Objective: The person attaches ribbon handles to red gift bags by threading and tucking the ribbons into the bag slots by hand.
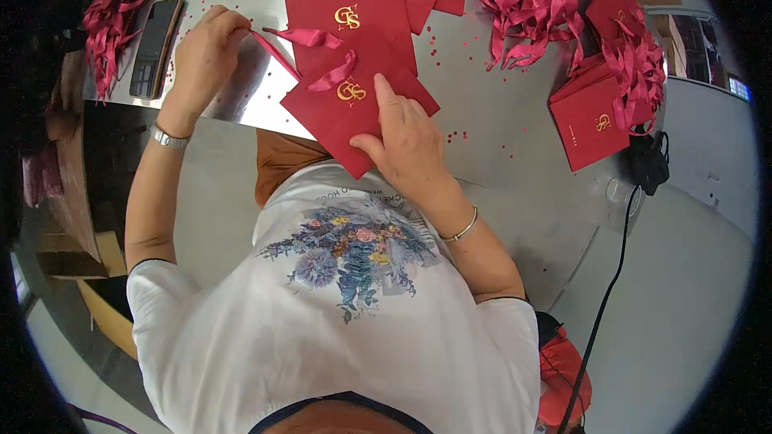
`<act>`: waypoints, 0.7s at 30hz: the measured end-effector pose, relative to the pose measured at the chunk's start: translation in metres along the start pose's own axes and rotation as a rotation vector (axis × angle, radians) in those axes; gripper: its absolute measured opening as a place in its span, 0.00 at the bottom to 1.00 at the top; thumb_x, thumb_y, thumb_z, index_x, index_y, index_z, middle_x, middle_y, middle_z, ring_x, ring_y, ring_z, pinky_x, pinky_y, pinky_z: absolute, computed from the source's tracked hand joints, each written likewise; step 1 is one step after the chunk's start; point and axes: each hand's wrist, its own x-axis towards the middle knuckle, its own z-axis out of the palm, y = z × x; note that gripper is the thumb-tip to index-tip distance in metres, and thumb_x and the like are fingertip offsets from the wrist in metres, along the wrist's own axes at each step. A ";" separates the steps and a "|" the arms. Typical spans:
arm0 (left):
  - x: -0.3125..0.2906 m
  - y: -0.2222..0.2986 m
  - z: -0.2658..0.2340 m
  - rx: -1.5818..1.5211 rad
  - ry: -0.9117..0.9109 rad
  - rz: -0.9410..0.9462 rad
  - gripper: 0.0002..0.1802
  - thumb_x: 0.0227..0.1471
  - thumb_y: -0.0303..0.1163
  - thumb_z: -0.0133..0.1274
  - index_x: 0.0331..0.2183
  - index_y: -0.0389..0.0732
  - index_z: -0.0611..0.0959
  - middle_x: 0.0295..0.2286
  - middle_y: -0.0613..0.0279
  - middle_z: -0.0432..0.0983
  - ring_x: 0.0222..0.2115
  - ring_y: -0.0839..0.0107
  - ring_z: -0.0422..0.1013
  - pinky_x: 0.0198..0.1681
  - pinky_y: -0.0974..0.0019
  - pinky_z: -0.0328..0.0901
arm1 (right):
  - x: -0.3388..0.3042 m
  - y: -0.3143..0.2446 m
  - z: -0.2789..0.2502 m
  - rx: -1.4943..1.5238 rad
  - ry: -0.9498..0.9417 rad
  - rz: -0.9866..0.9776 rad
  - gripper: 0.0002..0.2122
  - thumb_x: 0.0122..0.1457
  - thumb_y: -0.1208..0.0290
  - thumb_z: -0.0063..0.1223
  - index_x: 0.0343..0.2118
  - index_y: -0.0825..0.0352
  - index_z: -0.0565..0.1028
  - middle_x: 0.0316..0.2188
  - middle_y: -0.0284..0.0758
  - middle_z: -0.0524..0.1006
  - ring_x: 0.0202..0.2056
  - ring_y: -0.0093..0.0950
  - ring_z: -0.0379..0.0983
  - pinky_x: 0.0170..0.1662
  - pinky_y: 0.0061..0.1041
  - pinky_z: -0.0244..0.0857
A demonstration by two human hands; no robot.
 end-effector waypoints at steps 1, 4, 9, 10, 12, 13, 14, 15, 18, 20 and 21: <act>0.002 0.001 0.000 0.001 -0.002 0.001 0.05 0.51 0.27 0.51 0.31 0.42 0.81 0.31 0.60 0.75 0.31 0.56 0.73 0.33 0.59 0.67 | 0.000 0.001 0.000 0.002 0.000 0.002 0.40 0.45 0.61 0.65 0.59 0.73 0.58 0.35 0.43 0.73 0.37 0.40 0.70 0.40 0.35 0.66; 0.009 0.001 0.005 0.007 0.017 0.024 0.05 0.51 0.29 0.52 0.32 0.43 0.81 0.31 0.62 0.75 0.32 0.58 0.74 0.33 0.59 0.67 | 0.001 0.004 0.000 -0.002 0.042 -0.032 0.37 0.46 0.61 0.65 0.58 0.70 0.62 0.28 0.36 0.70 0.31 0.33 0.68 0.37 0.32 0.65; 0.022 -0.015 0.013 0.042 0.039 -0.028 0.05 0.52 0.30 0.52 0.31 0.44 0.82 0.31 0.63 0.75 0.33 0.59 0.73 0.33 0.59 0.67 | 0.003 0.004 0.002 0.004 0.081 -0.076 0.35 0.46 0.61 0.65 0.57 0.67 0.64 0.30 0.37 0.70 0.33 0.34 0.69 0.38 0.32 0.65; 0.026 -0.018 0.017 0.011 0.032 -0.076 0.06 0.52 0.31 0.51 0.30 0.45 0.83 0.31 0.64 0.75 0.33 0.59 0.73 0.34 0.60 0.67 | 0.003 0.002 0.001 0.005 0.080 -0.077 0.35 0.46 0.61 0.65 0.57 0.67 0.64 0.30 0.37 0.70 0.33 0.34 0.69 0.38 0.32 0.65; 0.025 -0.014 0.029 0.051 0.100 -0.057 0.06 0.52 0.33 0.52 0.30 0.46 0.83 0.31 0.64 0.76 0.34 0.59 0.73 0.34 0.60 0.67 | 0.003 0.000 -0.001 0.004 0.056 -0.056 0.34 0.45 0.62 0.65 0.56 0.66 0.66 0.30 0.37 0.70 0.33 0.35 0.69 0.38 0.33 0.65; 0.026 -0.010 0.029 0.061 0.078 -0.109 0.06 0.52 0.32 0.54 0.32 0.46 0.84 0.33 0.64 0.77 0.32 0.63 0.74 0.34 0.63 0.67 | 0.004 -0.001 -0.002 0.005 0.059 -0.057 0.34 0.45 0.62 0.65 0.56 0.66 0.66 0.30 0.37 0.70 0.33 0.35 0.69 0.38 0.33 0.65; 0.026 -0.013 0.030 0.065 0.081 -0.107 0.06 0.52 0.32 0.54 0.32 0.46 0.84 0.33 0.64 0.77 0.32 0.63 0.74 0.34 0.63 0.67 | 0.004 -0.001 -0.003 0.002 0.039 -0.060 0.33 0.45 0.62 0.64 0.55 0.68 0.66 0.32 0.38 0.71 0.35 0.36 0.69 0.38 0.33 0.66; 0.027 -0.015 0.029 -0.106 0.101 -0.137 0.07 0.52 0.30 0.54 0.35 0.45 0.84 0.34 0.63 0.77 0.32 0.66 0.74 0.35 0.66 0.67 | 0.005 -0.001 -0.004 -0.001 0.020 -0.064 0.32 0.45 0.62 0.63 0.53 0.69 0.67 0.33 0.40 0.72 0.36 0.38 0.70 0.39 0.33 0.66; 0.025 -0.006 0.020 -0.421 0.183 -0.131 0.15 0.51 0.22 0.54 0.43 0.42 0.81 0.37 0.60 0.76 0.31 0.70 0.73 0.35 0.71 0.68 | 0.003 0.001 -0.004 0.016 0.027 -0.051 0.30 0.45 0.63 0.63 0.52 0.68 0.68 0.34 0.39 0.72 0.36 0.38 0.70 0.39 0.34 0.66; 0.021 0.013 0.016 -0.446 0.104 0.026 0.20 0.49 0.19 0.53 0.45 0.44 0.80 0.37 0.58 0.74 0.35 0.65 0.72 0.36 0.69 0.69 | 0.001 0.003 -0.003 0.015 0.026 -0.042 0.30 0.45 0.62 0.63 0.52 0.68 0.68 0.34 0.40 0.72 0.37 0.38 0.70 0.39 0.34 0.66; 0.018 0.029 0.009 -0.405 0.042 0.123 0.21 0.48 0.19 0.53 0.45 0.44 0.80 0.37 0.57 0.74 0.36 0.64 0.72 0.38 0.67 0.69 | 0.001 0.003 -0.003 0.014 0.015 -0.034 0.29 0.45 0.62 0.63 0.51 0.68 0.69 0.34 0.40 0.72 0.37 0.38 0.69 0.40 0.34 0.66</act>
